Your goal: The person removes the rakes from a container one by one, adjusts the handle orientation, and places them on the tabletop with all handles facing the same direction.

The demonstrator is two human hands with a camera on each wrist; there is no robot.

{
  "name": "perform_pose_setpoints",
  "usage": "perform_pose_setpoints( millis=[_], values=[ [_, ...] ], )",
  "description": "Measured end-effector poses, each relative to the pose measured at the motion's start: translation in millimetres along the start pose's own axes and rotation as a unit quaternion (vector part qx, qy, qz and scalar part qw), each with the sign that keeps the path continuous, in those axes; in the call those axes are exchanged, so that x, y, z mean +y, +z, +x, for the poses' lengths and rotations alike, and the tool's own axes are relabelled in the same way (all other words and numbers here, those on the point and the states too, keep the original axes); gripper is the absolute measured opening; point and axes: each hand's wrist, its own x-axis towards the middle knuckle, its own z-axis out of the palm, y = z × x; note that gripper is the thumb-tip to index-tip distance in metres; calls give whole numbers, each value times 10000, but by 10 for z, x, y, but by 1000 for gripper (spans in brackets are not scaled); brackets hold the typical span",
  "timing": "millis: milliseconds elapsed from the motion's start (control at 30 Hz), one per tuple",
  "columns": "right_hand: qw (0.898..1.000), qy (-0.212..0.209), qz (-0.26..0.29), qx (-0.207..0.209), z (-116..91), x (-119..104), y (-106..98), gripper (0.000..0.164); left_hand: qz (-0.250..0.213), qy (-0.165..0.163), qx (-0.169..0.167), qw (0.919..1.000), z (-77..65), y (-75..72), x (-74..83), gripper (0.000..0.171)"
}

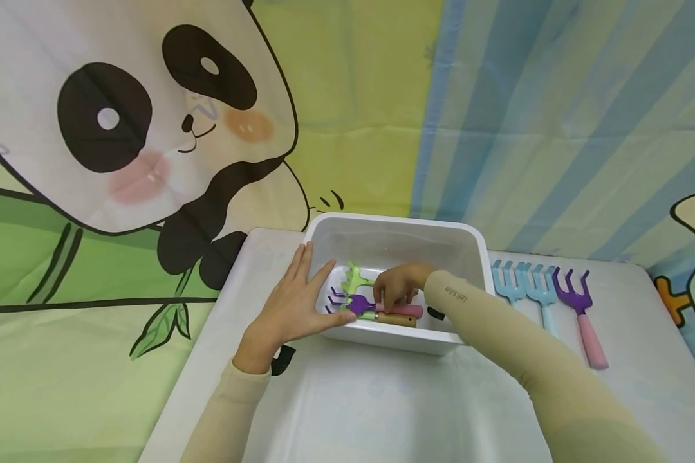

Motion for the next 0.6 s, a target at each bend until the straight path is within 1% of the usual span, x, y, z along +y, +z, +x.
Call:
perform_pose_setpoints(
  millis=[133,267,433,600],
  values=[
    [9999,24,47,-123,-22,-43,24,29,-4,-12,-5,10000,-7,-3,2,115],
    [9996,8,154,-235,-47,-69,20,27,-23,21,23,10000,-7,-2,3,114],
    [9991,-51,280,-321,-50,-66,-17,26,4,86,75,9999,-9,-6,0,114],
    [9983,-123,445,-351,-76,-60,-76,29,-24,40,61,10000,-14,-9,7,114]
  ],
)
